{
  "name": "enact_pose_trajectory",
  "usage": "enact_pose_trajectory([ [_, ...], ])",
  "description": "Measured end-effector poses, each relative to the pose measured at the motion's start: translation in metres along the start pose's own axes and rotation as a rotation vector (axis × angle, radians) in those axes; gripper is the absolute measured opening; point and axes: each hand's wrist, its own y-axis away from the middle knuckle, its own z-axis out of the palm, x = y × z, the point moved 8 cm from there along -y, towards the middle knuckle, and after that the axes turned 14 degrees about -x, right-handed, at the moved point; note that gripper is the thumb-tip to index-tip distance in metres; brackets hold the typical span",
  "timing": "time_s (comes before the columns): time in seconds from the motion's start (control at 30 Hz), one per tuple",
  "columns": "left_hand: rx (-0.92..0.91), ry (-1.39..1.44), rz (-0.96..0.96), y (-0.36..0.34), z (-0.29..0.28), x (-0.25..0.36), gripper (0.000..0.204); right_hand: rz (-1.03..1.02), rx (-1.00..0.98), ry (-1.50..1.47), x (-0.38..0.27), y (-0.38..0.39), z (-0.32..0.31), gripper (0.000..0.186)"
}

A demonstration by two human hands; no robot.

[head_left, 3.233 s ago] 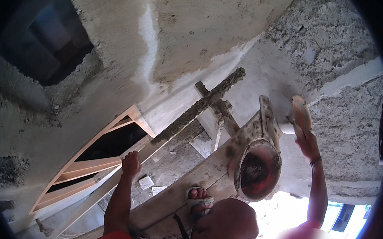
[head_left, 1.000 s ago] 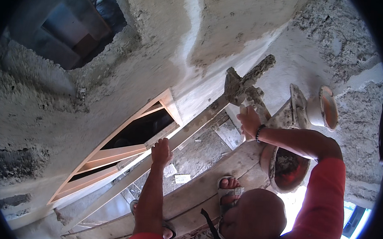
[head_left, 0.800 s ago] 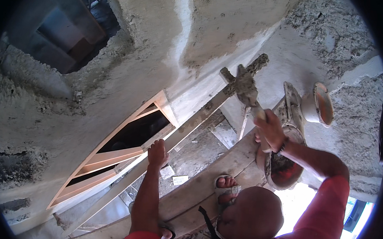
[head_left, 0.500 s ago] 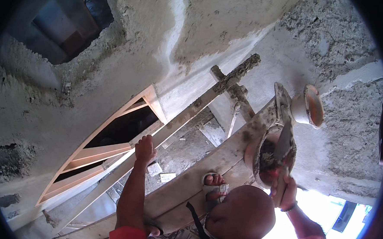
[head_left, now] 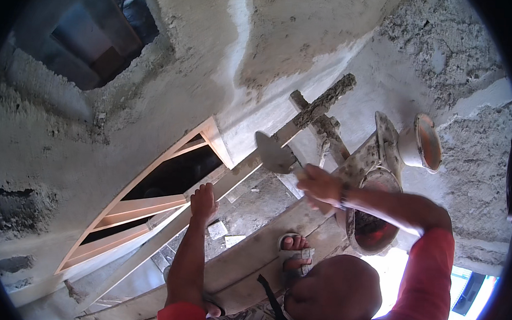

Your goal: The person applies plaster to a wall around a window frame using a trowel and a straight edge, frequently scooping more material from a bucket.

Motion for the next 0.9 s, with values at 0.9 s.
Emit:
enact_pose_trajectory([
  [0.9, -0.075, -0.008, -0.040, -0.005, 0.008, -0.004, 0.051, -0.069, 0.620, 0.085, 0.051, -0.095, -0.160, 0.032],
])
